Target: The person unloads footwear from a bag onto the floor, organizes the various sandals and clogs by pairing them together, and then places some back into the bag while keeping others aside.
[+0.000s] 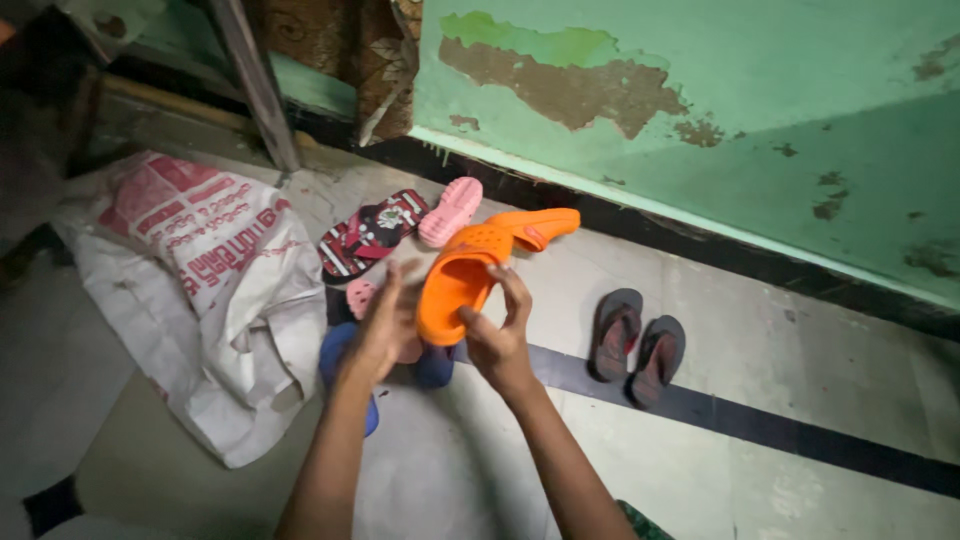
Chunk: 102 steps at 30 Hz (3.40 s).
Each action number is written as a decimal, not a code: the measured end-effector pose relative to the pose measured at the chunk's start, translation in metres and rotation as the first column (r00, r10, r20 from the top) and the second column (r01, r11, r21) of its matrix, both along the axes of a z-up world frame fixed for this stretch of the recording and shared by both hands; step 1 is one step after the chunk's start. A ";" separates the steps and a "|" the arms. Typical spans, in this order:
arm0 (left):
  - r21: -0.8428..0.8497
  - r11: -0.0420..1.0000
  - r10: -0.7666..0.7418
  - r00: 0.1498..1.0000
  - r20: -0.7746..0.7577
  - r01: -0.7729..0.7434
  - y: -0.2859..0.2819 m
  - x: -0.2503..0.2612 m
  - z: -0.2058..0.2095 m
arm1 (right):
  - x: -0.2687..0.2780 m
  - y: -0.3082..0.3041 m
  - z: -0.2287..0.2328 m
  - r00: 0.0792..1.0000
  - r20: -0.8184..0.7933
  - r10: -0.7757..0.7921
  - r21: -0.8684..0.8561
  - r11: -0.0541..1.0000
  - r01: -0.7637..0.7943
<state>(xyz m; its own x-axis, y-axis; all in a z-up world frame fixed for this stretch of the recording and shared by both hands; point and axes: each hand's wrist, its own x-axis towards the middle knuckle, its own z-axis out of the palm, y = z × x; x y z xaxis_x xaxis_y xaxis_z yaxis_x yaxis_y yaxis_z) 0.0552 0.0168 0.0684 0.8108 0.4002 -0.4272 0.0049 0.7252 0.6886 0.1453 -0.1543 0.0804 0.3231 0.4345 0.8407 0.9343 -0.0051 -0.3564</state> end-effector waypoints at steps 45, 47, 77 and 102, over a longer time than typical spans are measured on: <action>0.742 0.668 -0.022 0.996 0.089 -0.051 -0.130 0.058 -0.116 | 0.071 -0.172 -0.096 0.693 -0.688 -0.216 -0.268 0.963 0.035; 0.804 0.591 0.047 0.998 0.039 -0.059 -0.122 0.064 -0.130 | 0.069 -0.179 -0.109 0.438 -0.855 -0.277 -0.266 0.960 0.087; 0.970 0.219 -0.099 0.991 -0.085 0.106 -0.068 0.024 -0.080 | 0.015 -0.068 -0.011 0.949 0.037 -0.313 -0.947 0.292 0.134; 0.970 0.059 -0.347 0.916 -0.201 0.235 -0.097 0.032 -0.074 | 0.001 -0.121 -0.055 0.947 -0.222 -0.231 -0.594 0.802 0.056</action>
<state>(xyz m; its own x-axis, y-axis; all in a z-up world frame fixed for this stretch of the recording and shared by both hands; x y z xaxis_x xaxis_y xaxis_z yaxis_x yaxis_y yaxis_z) 0.0875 -0.0798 -0.0052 0.9755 0.1423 0.1676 -0.0486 -0.6035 0.7959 0.1465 -0.2755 0.0257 0.5955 0.7369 0.3200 0.7725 -0.4159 -0.4799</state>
